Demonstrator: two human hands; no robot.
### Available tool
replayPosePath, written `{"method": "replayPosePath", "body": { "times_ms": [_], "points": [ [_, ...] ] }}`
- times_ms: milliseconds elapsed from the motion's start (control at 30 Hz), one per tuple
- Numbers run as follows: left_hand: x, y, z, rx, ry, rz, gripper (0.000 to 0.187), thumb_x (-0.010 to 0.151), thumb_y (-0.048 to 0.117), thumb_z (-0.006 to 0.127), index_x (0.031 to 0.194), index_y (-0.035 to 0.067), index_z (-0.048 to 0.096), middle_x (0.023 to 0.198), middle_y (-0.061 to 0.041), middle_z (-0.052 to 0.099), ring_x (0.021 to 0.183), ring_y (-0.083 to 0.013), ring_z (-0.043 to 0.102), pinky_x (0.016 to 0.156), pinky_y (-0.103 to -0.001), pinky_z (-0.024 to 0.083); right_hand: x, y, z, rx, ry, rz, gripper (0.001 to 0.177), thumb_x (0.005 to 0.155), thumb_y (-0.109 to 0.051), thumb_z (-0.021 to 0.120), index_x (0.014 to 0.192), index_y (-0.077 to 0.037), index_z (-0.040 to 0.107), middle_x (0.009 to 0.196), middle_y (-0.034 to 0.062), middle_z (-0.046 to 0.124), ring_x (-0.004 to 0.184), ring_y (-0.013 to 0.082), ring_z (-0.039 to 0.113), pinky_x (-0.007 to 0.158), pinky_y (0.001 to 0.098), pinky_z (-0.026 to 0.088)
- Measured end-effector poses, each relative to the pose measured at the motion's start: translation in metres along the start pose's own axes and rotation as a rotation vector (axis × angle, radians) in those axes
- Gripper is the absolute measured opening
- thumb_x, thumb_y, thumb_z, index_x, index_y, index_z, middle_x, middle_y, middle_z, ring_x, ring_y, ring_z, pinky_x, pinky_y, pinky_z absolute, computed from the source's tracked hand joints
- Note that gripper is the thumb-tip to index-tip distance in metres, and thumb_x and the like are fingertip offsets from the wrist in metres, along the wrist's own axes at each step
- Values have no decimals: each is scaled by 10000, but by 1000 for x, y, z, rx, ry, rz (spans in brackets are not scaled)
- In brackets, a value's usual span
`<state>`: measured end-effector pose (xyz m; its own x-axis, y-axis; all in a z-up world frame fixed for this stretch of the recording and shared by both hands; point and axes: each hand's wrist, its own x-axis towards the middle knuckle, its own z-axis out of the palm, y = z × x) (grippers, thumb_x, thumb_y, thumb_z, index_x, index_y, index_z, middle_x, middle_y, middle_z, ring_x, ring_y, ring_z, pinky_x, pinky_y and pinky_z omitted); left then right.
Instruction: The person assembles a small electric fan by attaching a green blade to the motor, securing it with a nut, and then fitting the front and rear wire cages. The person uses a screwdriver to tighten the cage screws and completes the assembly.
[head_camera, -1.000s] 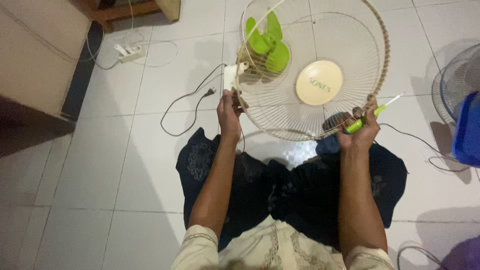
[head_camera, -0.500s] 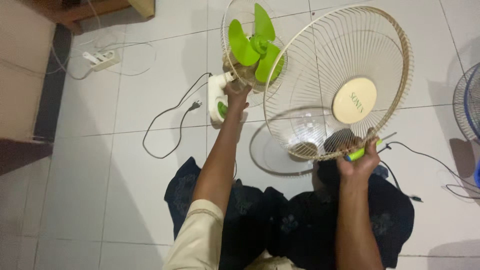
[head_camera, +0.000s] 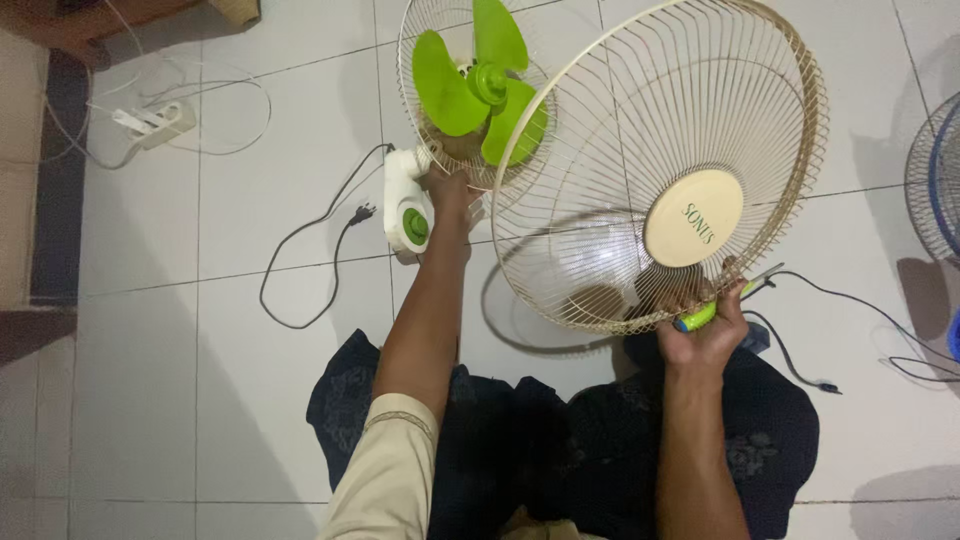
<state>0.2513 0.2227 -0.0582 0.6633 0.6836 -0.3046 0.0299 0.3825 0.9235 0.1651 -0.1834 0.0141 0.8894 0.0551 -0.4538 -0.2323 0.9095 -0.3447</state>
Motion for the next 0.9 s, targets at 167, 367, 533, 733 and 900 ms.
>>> {"method": "replayPosePath", "body": {
  "times_ms": [167,367,533,733,900],
  "points": [
    [-33,9,-18,-212,-171,-96,675,845,-144,444,1489,46,376,1292,-187,590,984,-304,707,783,-460,669,1,0,-7,87,-66,38,401,1067,-439,512,1262,-117,649,1125,79,684,946,253,623,818,423,519],
    [-65,-40,-43,-328,-289,-155,543,923,-67,525,1448,2,407,1245,-242,586,1044,-378,624,850,-534,631,14,0,-27,104,-114,10,320,1101,-426,538,1143,-135,666,884,29,608,721,183,534,628,329,421],
    [-117,-61,-52,-584,-490,-399,563,1023,300,556,1471,-23,452,1375,-254,563,1187,-419,612,1012,-581,517,1,-1,-24,131,-288,9,321,1137,-439,575,1024,-141,613,776,30,558,657,188,500,628,352,430],
    [-168,-61,-44,-750,-536,-350,596,985,295,598,1475,1,430,1440,-254,519,1258,-447,576,1052,-623,499,-39,5,10,44,-108,-50,357,1084,-381,543,1262,-79,609,1010,118,684,918,269,684,843,439,599],
    [-186,-81,-67,-658,-668,-146,633,911,138,706,1475,46,434,1429,-199,548,1241,-429,602,1018,-579,560,-60,11,36,256,-663,80,353,1171,-339,500,1416,-98,579,1067,134,649,965,332,632,835,494,537]
  ]
}}
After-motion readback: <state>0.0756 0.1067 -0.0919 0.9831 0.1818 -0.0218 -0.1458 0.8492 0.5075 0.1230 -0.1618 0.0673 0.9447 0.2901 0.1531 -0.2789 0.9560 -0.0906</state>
